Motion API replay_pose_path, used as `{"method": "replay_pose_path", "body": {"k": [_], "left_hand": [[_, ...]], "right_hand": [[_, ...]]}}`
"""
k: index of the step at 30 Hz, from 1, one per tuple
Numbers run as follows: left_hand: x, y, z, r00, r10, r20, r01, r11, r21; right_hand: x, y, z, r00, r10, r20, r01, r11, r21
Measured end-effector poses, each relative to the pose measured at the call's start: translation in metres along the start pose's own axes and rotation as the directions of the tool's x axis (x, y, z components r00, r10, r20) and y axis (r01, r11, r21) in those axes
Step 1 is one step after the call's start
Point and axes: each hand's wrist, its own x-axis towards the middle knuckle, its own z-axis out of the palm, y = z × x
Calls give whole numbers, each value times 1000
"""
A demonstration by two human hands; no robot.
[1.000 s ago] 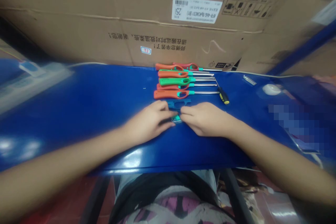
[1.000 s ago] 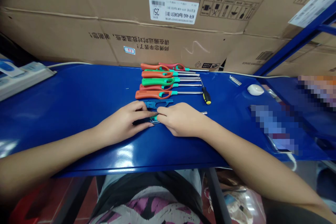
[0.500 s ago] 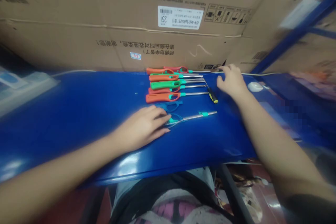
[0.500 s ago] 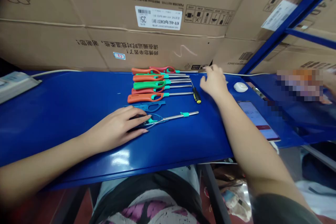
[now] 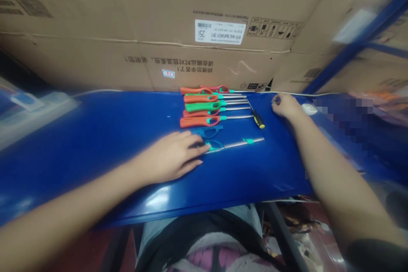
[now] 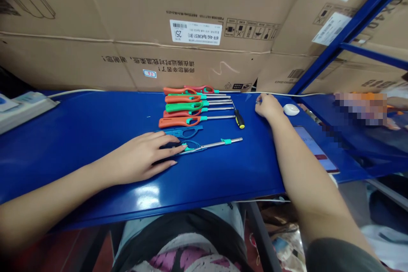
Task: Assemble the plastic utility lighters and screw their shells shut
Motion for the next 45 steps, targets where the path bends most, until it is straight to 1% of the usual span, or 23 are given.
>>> {"method": "replay_pose_path", "body": {"k": [4,6,8,10,13,16,18,19,20,21,23,25,27,30,32,33,35,36,37,38,39,41,45], "left_hand": [[1,1,4,1000,-6,-10,6,1000,4],[2,2,5,1000,0,-21,0,1000,4],[2,2,6,1000,10,-18,-9,1000,4],[2,2,6,1000,11,-6,-11,1000,10],[2,1,7,1000,13,7,-13,1000,6],[2,1,8,1000,13,7,-13,1000,-20],[2,0,10,1000,-9,-15,8,999,-52],[3,0,10,999,-31,-43,27,996,-81],[3,0,11,995,-61,-84,50,991,-124],[4,0,11,986,-99,-137,74,981,-181],[5,2,12,947,-194,-255,106,940,-324],[7,4,12,900,-290,-326,110,873,-475],[9,6,13,878,-356,-321,105,797,-595],[10,7,13,875,-395,-281,112,729,-675],[9,5,11,876,-396,-277,120,734,-668],[8,4,9,875,-397,-279,127,743,-658],[7,1,5,867,-418,-273,149,739,-657],[7,1,3,855,-451,-257,167,707,-687],[7,0,0,839,-495,-227,187,653,-734],[7,0,-2,822,-539,-183,206,581,-788],[7,0,-4,809,-572,-131,222,505,-834],[8,-1,-6,798,-602,-42,254,399,-881],[7,-3,-5,821,-563,98,344,349,-872]], "right_hand": [[-3,-4,-5,999,0,54,0,1000,6],[-9,-11,-12,999,-13,37,12,1000,25],[-17,-20,-23,995,-76,-71,83,991,101],[-28,-32,-35,959,-162,-232,214,951,221],[-48,-55,-47,928,-252,-276,327,904,276],[-74,-82,-49,838,-414,-355,540,721,434],[-96,-100,-45,782,-534,-321,609,548,573],[-107,-109,-43,751,-592,-292,613,462,641],[-119,-118,-40,727,-634,-266,594,384,707],[-130,-125,-37,719,-657,-229,553,339,761],[-149,-137,-31,691,-711,-128,444,279,852],[-163,-146,-24,689,-724,-44,303,232,924],[-172,-151,-18,687,-726,26,147,174,974],[-175,-155,-11,683,-725,86,-25,95,995],[-174,-154,-10,673,-734,92,-34,94,995],[-172,-153,-10,670,-738,76,18,119,993],[-169,-149,-13,657,-754,-21,256,197,946],[-168,-147,-15,628,-774,-83,407,235,882],[-167,-145,-17,583,-802,-132,543,264,798],[-167,-144,-19,532,-832,-159,645,276,713],[-168,-143,-20,486,-859,-161,709,279,648],[-170,-143,-20,434,-891,-134,759,281,588],[-175,-145,-16,407,-907,-106,782,286,554]]}}
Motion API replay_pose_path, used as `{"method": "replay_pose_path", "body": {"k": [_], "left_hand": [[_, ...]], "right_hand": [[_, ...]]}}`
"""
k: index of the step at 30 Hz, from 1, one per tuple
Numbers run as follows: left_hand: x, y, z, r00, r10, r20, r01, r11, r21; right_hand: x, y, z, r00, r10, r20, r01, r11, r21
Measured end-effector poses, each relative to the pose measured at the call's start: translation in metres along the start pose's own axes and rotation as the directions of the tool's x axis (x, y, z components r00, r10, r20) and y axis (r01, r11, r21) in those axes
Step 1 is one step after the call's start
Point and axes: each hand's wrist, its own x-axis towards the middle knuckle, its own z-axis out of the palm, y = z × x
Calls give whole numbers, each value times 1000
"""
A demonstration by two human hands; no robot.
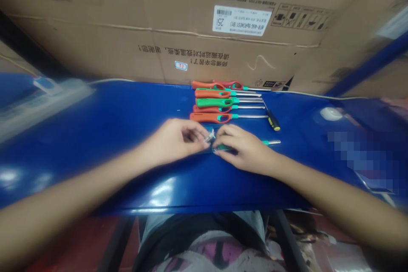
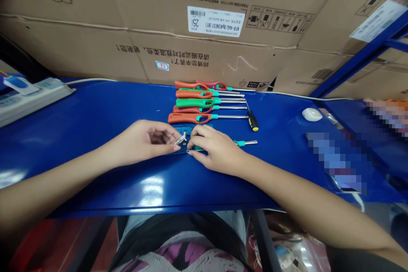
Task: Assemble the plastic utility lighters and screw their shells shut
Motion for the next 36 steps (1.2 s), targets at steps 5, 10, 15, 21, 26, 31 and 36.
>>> {"method": "replay_pose_path", "body": {"k": [5,10,15,21,26,31,36], "left_hand": [[1,-5,-3,995,-47,87,44,998,42],[3,-6,-6,990,-85,113,78,995,61],[4,-8,-7,988,-86,126,78,995,63],[4,-11,-8,987,-56,150,51,998,42],[3,-9,-9,973,-82,216,90,996,-25],[4,-12,-8,960,-102,260,126,989,-80],[5,-13,-8,954,-88,287,112,991,-69]], "right_hand": [[1,0,3,999,39,-11,-38,997,73],[1,-3,-2,992,110,-64,-101,985,138],[2,-8,-10,916,390,93,-392,819,419],[5,-2,-10,869,397,296,-484,556,676],[7,6,-8,865,368,341,-494,505,708],[8,7,-13,850,357,386,-524,502,688],[9,6,-15,850,368,376,-526,574,627]]}}
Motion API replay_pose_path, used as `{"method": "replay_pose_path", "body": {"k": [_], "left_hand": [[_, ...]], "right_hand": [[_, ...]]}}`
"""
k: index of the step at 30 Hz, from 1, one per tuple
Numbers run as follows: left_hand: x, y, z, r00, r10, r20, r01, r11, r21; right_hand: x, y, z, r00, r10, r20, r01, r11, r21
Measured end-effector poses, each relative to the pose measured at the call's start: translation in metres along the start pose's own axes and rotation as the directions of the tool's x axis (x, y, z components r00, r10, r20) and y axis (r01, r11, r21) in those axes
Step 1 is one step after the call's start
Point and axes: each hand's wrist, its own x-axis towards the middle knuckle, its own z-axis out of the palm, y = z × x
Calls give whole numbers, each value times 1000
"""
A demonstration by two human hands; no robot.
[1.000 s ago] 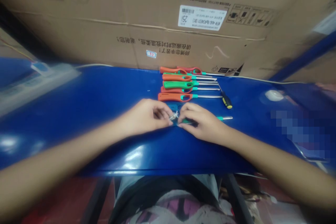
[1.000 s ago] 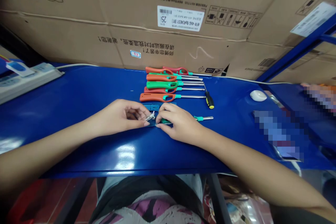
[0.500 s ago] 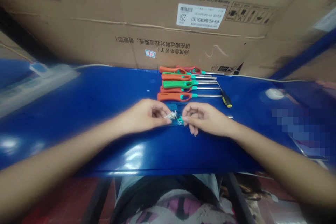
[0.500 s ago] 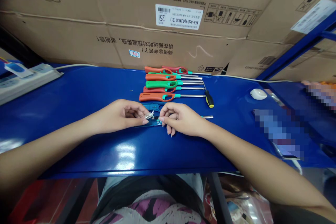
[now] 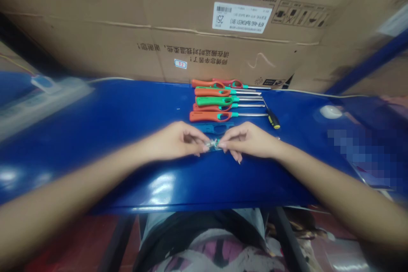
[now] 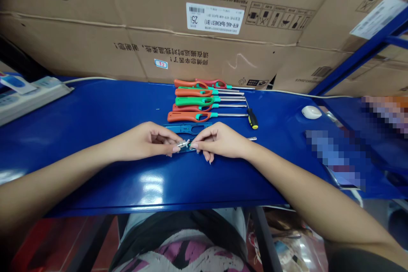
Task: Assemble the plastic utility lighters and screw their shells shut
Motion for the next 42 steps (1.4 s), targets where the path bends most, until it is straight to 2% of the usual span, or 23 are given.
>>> {"method": "replay_pose_path", "body": {"k": [7,26,34,42], "left_hand": [[0,1,1,1000,16,11,-16,1000,1],[0,4,0,1000,4,14,-5,999,35],[2,5,1,1000,27,-9,-25,992,120],[3,-1,9,996,-4,-86,17,988,152]], "right_hand": [[0,1,0,999,-41,-1,41,999,-24],[0,2,-2,999,-44,15,44,999,-7],[1,0,-2,999,-50,19,50,999,-12],[1,0,0,999,-44,-12,44,998,36]]}}
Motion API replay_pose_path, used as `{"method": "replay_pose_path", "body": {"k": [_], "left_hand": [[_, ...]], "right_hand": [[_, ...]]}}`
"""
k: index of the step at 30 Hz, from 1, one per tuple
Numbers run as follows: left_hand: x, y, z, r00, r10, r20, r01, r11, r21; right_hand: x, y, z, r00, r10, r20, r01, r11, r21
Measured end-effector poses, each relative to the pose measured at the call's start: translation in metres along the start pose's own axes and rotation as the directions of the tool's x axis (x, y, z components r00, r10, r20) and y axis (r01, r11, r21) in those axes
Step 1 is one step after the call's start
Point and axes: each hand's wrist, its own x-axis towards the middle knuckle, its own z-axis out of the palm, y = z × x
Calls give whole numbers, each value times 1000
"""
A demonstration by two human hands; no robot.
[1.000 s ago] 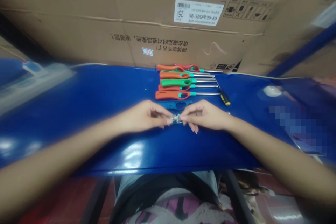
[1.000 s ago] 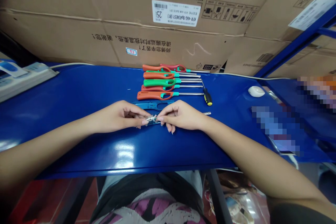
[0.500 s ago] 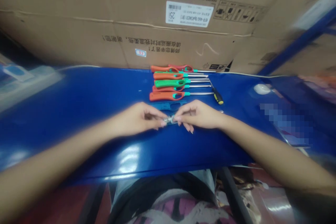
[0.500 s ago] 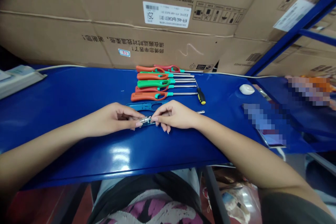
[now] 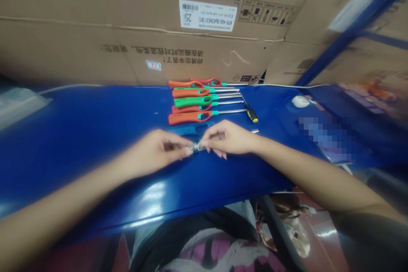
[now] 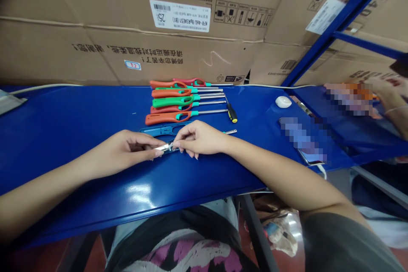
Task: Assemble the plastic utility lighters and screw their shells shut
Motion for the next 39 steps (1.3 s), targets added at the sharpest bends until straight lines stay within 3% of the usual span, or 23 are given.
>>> {"method": "replay_pose_path", "body": {"k": [10,21,33,39], "left_hand": [[0,0,8,997,7,-74,-13,997,-74],[1,8,9,991,-93,-96,75,981,-181],[1,8,12,993,-50,-103,31,983,-181],[3,11,12,988,-98,-121,72,977,-200]], "right_hand": [[1,2,2,999,7,-40,-6,1000,19],[4,4,-2,996,5,-90,2,997,74],[4,-2,7,988,32,-149,-17,995,100],[6,1,2,990,23,-137,-8,994,112]]}}
